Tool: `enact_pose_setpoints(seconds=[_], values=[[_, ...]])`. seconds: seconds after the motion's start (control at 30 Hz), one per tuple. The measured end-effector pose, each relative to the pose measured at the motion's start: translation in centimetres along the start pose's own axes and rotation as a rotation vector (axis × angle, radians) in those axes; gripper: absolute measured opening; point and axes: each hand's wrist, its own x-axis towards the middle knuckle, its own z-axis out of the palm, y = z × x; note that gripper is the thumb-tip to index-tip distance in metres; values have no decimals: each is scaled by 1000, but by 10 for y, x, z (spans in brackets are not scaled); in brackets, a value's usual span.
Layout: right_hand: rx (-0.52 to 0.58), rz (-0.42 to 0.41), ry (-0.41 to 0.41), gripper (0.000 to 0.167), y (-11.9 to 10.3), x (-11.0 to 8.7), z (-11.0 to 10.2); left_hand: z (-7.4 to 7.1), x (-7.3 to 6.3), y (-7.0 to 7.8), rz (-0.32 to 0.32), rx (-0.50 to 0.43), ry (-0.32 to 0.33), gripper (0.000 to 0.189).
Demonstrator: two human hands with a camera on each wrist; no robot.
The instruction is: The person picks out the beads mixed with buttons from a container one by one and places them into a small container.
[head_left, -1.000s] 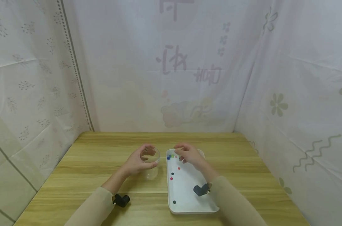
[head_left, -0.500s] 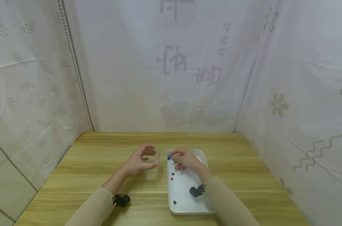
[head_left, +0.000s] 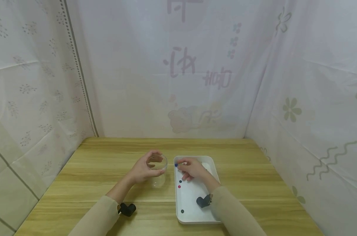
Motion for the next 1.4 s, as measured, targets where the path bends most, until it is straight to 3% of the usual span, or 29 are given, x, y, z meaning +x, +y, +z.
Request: enact_pose_setpoints(seconds=[0.77,1.4], values=[[-64,-13,-18,26,2,0,3,0,1,-3,-20,-10,2,70],[-80,3,13,25,3,1,7,1,0,-2,-9,26,7,72]])
